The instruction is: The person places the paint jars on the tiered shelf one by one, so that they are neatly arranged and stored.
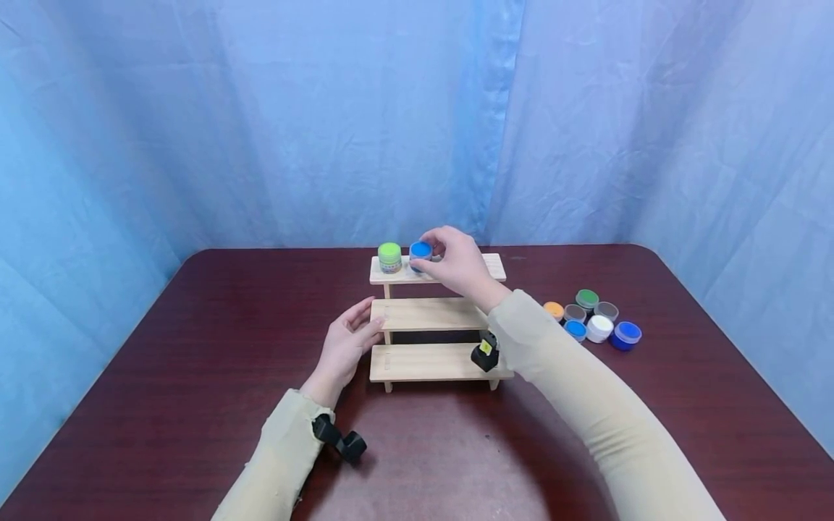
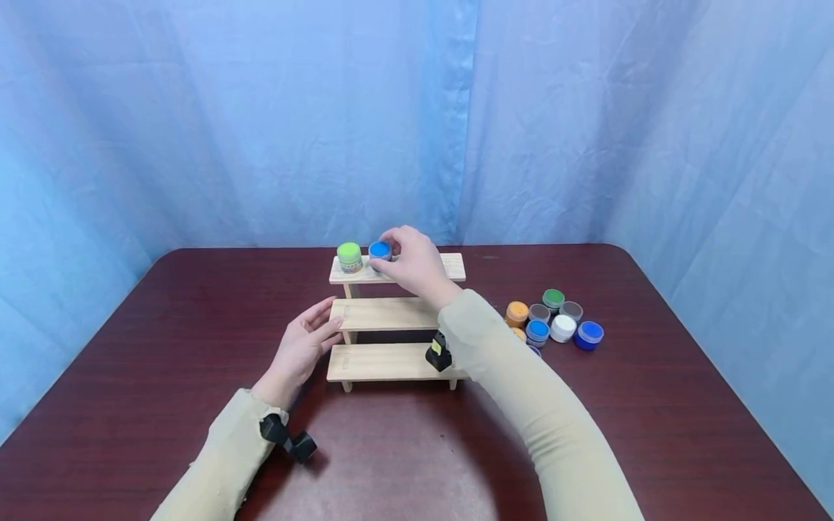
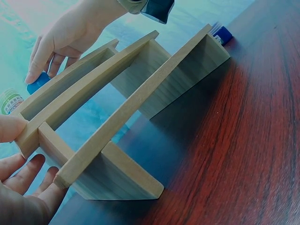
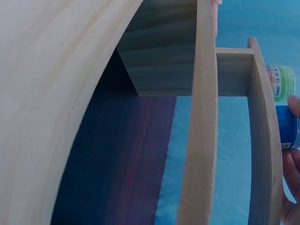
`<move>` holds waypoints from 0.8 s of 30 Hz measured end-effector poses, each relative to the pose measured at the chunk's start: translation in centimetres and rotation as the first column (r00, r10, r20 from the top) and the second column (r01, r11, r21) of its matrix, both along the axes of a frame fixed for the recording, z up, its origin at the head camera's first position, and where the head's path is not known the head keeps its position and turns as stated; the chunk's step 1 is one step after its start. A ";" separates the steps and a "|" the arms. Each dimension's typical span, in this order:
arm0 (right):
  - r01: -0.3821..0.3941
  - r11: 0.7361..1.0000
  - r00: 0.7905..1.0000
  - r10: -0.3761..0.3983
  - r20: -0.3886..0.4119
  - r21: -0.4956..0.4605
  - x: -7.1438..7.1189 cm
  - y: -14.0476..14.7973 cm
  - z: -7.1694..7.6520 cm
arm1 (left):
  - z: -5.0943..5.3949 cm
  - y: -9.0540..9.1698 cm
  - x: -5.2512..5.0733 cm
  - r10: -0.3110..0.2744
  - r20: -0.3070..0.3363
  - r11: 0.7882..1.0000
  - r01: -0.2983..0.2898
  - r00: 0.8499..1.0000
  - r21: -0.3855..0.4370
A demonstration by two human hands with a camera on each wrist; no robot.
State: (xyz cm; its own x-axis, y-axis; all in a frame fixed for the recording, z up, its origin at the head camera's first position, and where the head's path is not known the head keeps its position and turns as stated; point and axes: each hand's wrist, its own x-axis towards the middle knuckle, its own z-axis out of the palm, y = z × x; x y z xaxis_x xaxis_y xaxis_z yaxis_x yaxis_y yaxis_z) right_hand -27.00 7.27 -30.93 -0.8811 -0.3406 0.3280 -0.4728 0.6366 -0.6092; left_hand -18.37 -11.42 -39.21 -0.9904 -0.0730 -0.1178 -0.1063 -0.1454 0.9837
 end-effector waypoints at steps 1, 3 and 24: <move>0.000 1.000 1.000 0.000 0.001 0.002 0.0 0.0 0.0 | 0.0 0.0 0.0 0.000 0.001 1.000 0.000 1.000 0.000; 0.001 1.000 1.000 -0.001 0.003 0.006 0.0 0.0 0.0 | 0.0 0.1 0.0 -0.003 0.001 1.000 0.003 1.000 -0.003; 0.011 1.000 1.000 -0.010 0.025 -0.021 0.1 -0.3 -0.2 | 0.2 -0.1 0.2 0.000 0.002 1.000 0.000 1.000 0.006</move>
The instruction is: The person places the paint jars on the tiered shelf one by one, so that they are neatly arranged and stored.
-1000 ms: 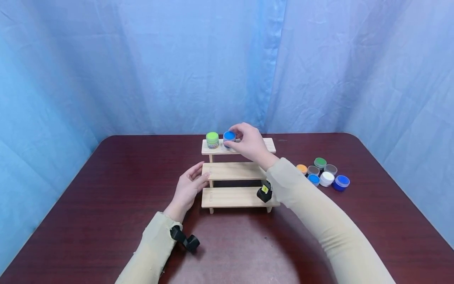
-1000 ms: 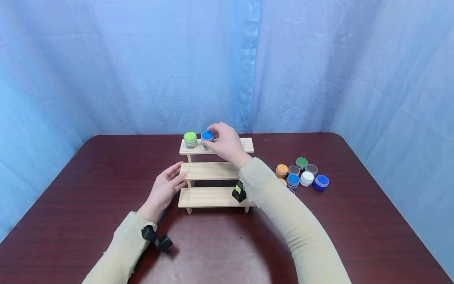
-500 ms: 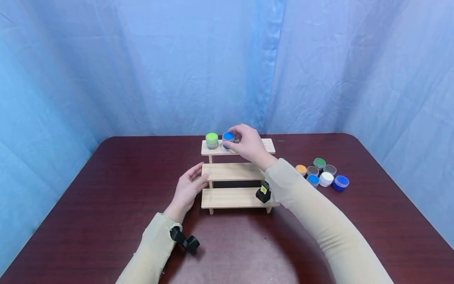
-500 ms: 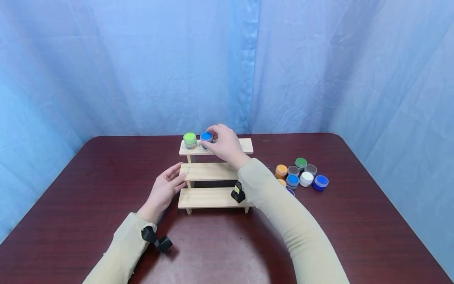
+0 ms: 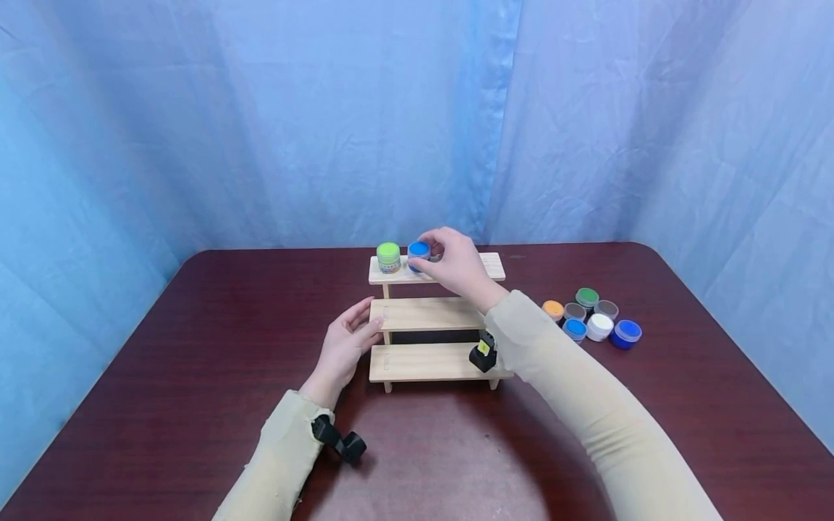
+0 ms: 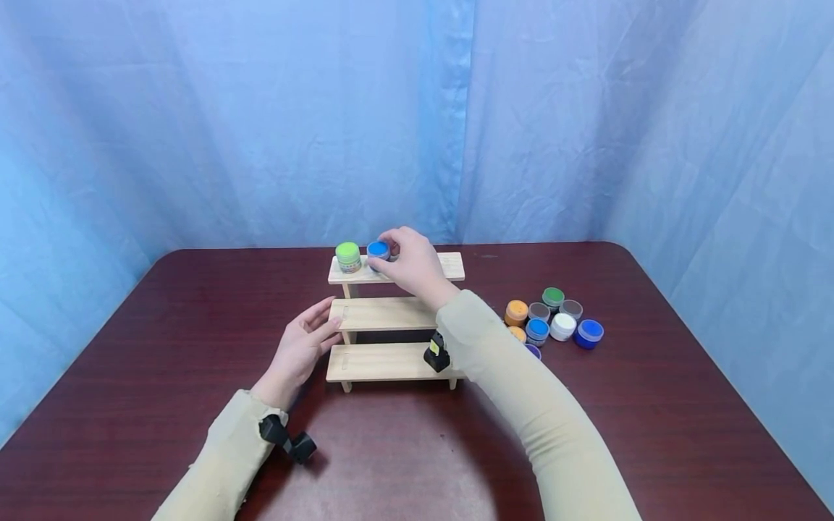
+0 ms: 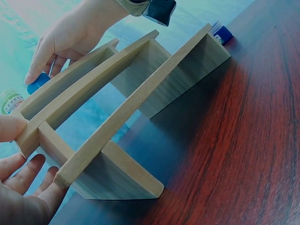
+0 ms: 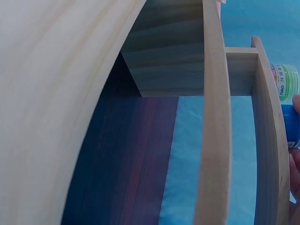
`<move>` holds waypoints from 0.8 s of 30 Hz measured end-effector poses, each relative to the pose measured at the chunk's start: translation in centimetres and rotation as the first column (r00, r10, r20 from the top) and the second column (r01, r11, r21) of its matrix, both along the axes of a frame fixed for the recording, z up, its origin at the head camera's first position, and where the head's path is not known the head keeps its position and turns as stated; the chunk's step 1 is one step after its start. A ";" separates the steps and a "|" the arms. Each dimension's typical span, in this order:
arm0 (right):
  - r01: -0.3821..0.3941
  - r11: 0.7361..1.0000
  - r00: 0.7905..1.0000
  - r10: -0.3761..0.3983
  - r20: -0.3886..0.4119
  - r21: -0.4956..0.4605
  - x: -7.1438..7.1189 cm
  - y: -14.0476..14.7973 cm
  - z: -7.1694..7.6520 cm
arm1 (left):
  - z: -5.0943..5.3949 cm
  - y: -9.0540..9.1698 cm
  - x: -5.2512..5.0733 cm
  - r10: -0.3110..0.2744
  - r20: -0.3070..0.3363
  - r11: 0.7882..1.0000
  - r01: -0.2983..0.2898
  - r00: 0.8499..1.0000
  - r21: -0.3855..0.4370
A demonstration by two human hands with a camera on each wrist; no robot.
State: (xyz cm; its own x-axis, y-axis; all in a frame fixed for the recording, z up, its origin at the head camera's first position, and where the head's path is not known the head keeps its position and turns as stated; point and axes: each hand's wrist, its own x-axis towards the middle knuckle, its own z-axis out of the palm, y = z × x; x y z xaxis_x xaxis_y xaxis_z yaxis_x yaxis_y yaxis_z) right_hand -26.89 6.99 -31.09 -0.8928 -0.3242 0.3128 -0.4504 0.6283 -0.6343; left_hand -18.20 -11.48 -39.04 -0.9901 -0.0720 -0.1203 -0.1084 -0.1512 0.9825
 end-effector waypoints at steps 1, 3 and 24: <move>0.001 1.000 1.000 -0.001 0.001 0.000 0.0 0.0 0.0 | 0.0 0.0 0.0 0.001 0.001 1.000 -0.001 1.000 -0.002; 0.004 1.000 1.000 -0.004 0.002 0.000 0.0 0.0 0.0 | 0.0 0.0 0.0 0.002 0.002 1.000 -0.002 1.000 -0.003; -0.021 1.000 1.000 0.021 -0.018 -0.019 0.2 0.6 -0.3 | -0.3 -0.2 0.1 -0.013 -0.004 1.000 0.013 1.000 -0.002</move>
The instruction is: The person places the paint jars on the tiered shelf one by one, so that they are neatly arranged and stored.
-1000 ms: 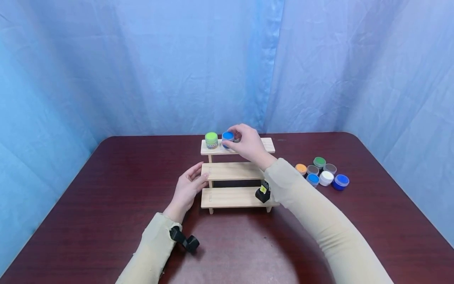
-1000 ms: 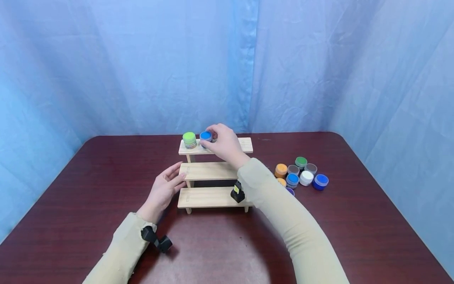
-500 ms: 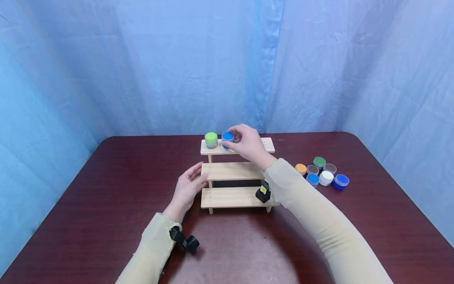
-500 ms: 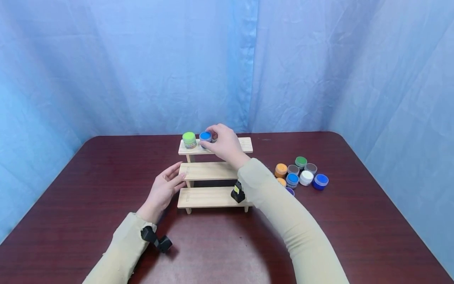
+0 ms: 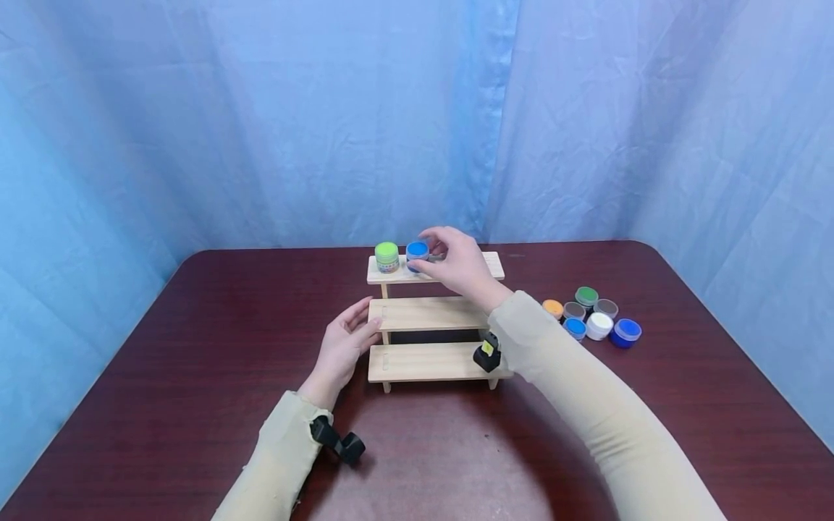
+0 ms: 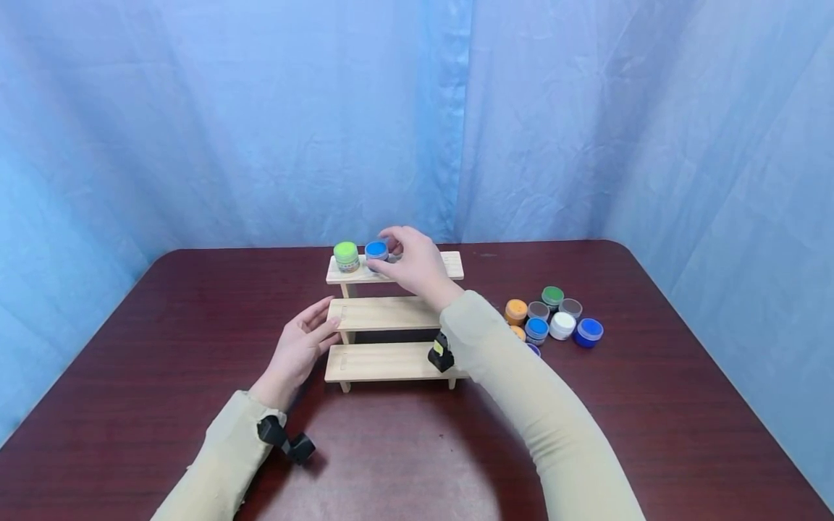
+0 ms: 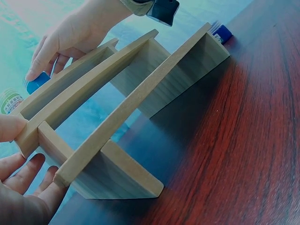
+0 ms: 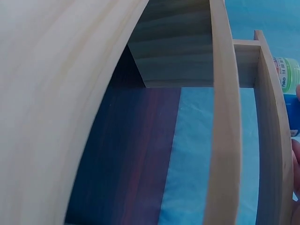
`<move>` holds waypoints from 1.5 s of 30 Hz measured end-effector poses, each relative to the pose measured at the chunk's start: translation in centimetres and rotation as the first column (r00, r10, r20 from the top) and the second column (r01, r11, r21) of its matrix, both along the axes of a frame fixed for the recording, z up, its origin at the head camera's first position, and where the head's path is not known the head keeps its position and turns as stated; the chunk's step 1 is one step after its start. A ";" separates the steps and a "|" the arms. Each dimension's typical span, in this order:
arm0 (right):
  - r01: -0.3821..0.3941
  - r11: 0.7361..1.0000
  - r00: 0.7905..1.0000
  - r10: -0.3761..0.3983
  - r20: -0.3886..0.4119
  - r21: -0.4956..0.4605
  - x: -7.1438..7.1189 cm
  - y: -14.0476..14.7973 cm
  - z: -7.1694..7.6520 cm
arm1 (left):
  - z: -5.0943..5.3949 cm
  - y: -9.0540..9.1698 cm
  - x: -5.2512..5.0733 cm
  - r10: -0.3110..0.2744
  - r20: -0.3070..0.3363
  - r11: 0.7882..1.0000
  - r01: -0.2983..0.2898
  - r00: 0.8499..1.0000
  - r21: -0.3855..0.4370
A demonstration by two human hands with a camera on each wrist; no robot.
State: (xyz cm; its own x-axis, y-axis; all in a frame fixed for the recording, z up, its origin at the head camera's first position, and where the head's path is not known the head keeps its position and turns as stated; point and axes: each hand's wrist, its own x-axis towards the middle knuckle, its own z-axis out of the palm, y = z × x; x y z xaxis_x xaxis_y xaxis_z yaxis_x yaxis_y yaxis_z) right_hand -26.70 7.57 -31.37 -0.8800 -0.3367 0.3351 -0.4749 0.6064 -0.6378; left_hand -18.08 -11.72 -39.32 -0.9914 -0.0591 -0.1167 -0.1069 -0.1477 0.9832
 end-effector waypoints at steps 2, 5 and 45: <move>-0.007 1.000 1.000 0.007 -0.001 -0.016 0.1 0.3 0.0 | 0.0 0.0 0.1 -0.002 -0.001 1.000 0.002 1.000 -0.003; -0.016 0.999 1.000 0.015 -0.011 -0.038 0.6 0.9 0.0 | 0.0 0.0 0.1 -0.001 -0.002 1.000 0.001 1.000 -0.009; 0.108 0.992 0.967 -0.090 -0.239 0.062 6.4 15.2 -1.3 | 0.3 -0.6 0.6 0.006 -0.017 1.000 -0.006 1.000 -0.014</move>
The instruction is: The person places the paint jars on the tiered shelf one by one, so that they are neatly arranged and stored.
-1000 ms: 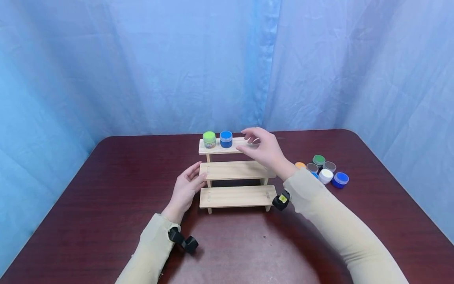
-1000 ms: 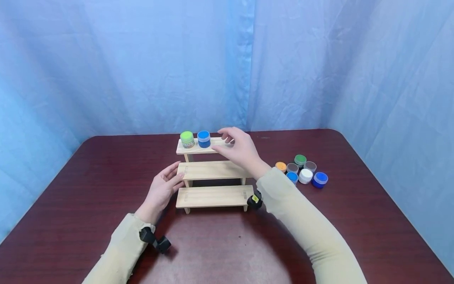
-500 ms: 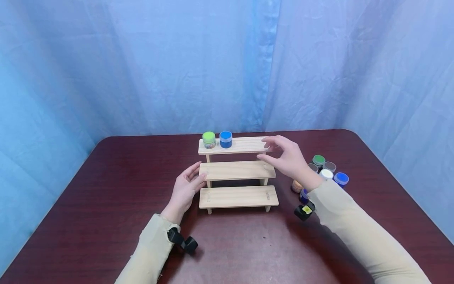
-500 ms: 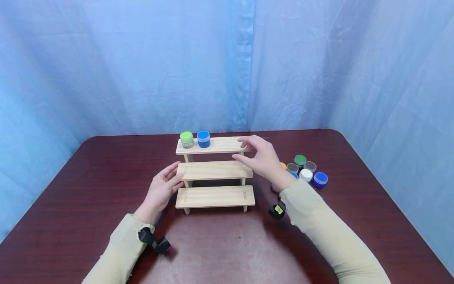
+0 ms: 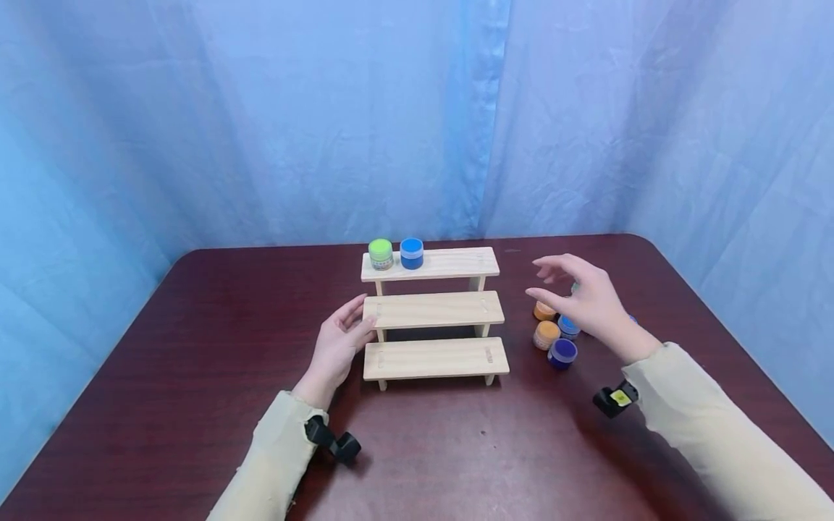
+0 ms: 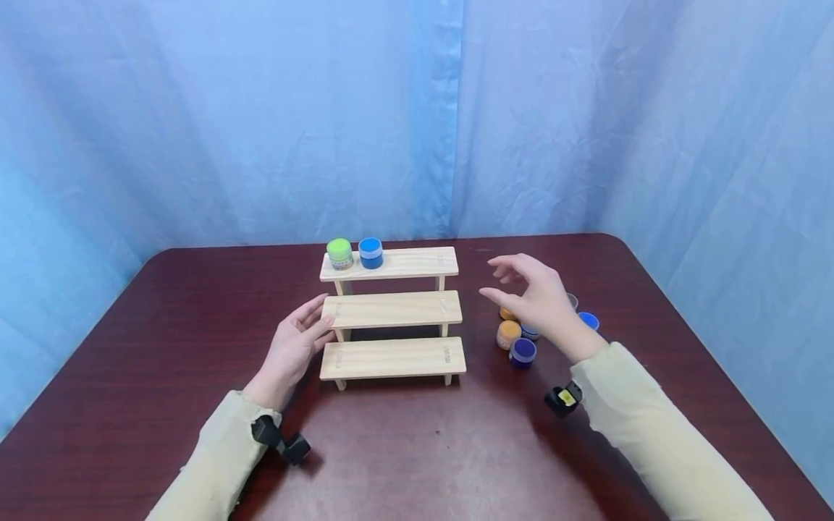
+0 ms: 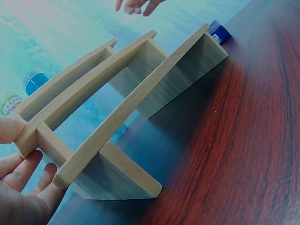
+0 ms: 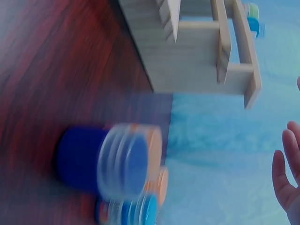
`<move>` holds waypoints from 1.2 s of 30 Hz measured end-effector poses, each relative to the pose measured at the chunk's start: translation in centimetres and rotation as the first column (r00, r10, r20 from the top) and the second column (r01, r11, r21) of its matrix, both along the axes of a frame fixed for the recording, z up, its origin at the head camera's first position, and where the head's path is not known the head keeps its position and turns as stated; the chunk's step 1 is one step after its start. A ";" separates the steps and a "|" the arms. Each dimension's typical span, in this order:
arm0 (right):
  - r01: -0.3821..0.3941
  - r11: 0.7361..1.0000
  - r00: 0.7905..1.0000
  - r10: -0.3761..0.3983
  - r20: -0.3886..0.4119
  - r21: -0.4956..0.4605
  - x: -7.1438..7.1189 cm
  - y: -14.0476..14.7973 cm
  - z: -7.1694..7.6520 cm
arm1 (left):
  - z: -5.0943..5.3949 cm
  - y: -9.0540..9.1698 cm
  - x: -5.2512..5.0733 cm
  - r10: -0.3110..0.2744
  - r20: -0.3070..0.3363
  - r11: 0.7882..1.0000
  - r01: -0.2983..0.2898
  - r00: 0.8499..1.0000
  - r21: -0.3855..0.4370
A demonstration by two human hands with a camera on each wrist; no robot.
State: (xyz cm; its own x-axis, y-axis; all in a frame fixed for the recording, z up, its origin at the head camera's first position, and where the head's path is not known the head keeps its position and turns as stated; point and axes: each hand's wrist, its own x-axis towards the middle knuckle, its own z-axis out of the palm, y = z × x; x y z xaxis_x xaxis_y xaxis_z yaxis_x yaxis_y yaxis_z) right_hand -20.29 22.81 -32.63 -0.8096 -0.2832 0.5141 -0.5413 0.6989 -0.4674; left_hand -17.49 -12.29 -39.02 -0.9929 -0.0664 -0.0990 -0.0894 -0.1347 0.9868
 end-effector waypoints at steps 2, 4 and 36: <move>0.016 1.000 1.000 -0.016 0.008 0.010 0.2 1.0 -0.1 | 0.0 0.0 0.0 -0.001 -0.001 1.000 0.001 1.000 0.004; 0.031 0.999 0.999 -0.032 0.024 0.011 0.4 2.0 -0.2 | 0.1 0.0 0.0 -0.002 -0.003 1.000 0.002 1.000 0.005; 0.182 0.968 0.880 -0.238 0.411 0.171 0.6 14.3 -3.6 | 0.1 0.0 0.0 0.001 -0.001 1.000 -0.001 1.000 0.008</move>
